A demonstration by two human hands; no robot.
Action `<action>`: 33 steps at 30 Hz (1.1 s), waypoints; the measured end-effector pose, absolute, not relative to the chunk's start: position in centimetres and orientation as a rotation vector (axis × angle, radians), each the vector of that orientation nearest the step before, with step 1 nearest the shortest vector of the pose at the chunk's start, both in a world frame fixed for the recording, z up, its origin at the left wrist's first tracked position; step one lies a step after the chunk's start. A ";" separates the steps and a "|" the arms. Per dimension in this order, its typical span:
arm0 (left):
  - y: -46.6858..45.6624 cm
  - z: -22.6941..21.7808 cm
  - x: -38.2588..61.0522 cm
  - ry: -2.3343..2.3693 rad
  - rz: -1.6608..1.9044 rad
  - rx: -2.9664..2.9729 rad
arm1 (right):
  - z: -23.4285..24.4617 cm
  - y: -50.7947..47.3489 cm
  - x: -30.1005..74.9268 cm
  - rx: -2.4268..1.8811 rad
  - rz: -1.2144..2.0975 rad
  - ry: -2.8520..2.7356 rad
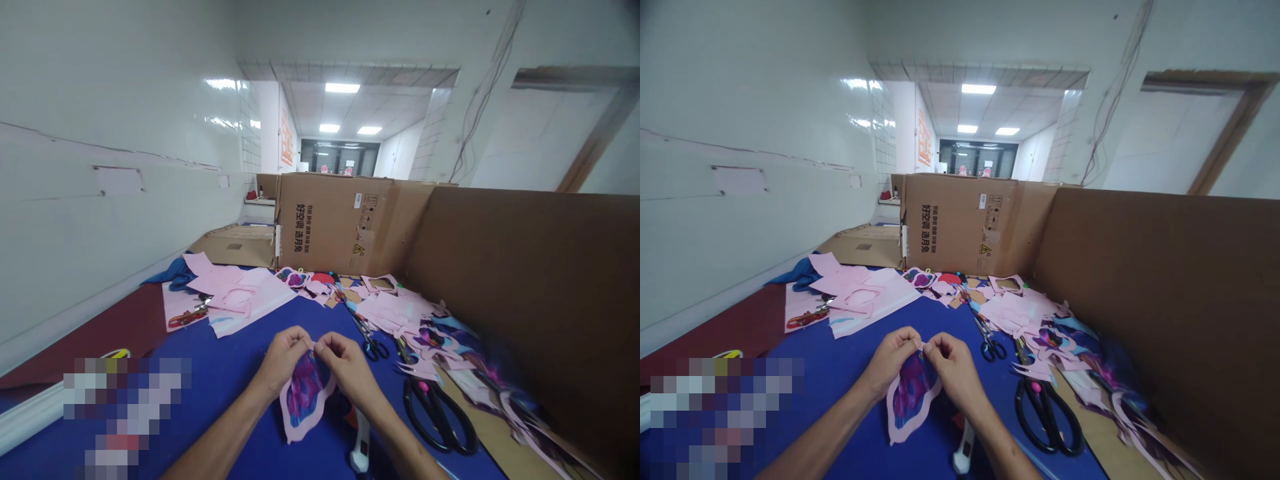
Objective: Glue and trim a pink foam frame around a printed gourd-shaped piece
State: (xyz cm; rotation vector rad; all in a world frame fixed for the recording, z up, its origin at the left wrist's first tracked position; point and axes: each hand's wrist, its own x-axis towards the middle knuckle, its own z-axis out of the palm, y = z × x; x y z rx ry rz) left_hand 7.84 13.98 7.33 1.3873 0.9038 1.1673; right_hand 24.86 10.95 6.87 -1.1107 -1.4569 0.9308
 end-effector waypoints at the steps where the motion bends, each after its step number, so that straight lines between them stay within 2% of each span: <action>1: 14.0 7.3 7.9 0.908 1.168 1.383 | 6.9 11.0 24.9 -1.109 0.932 -1.458; 33: 13.8 6.2 8.5 0.798 1.208 1.313 | 6.8 10.1 25.7 -1.176 0.998 -1.488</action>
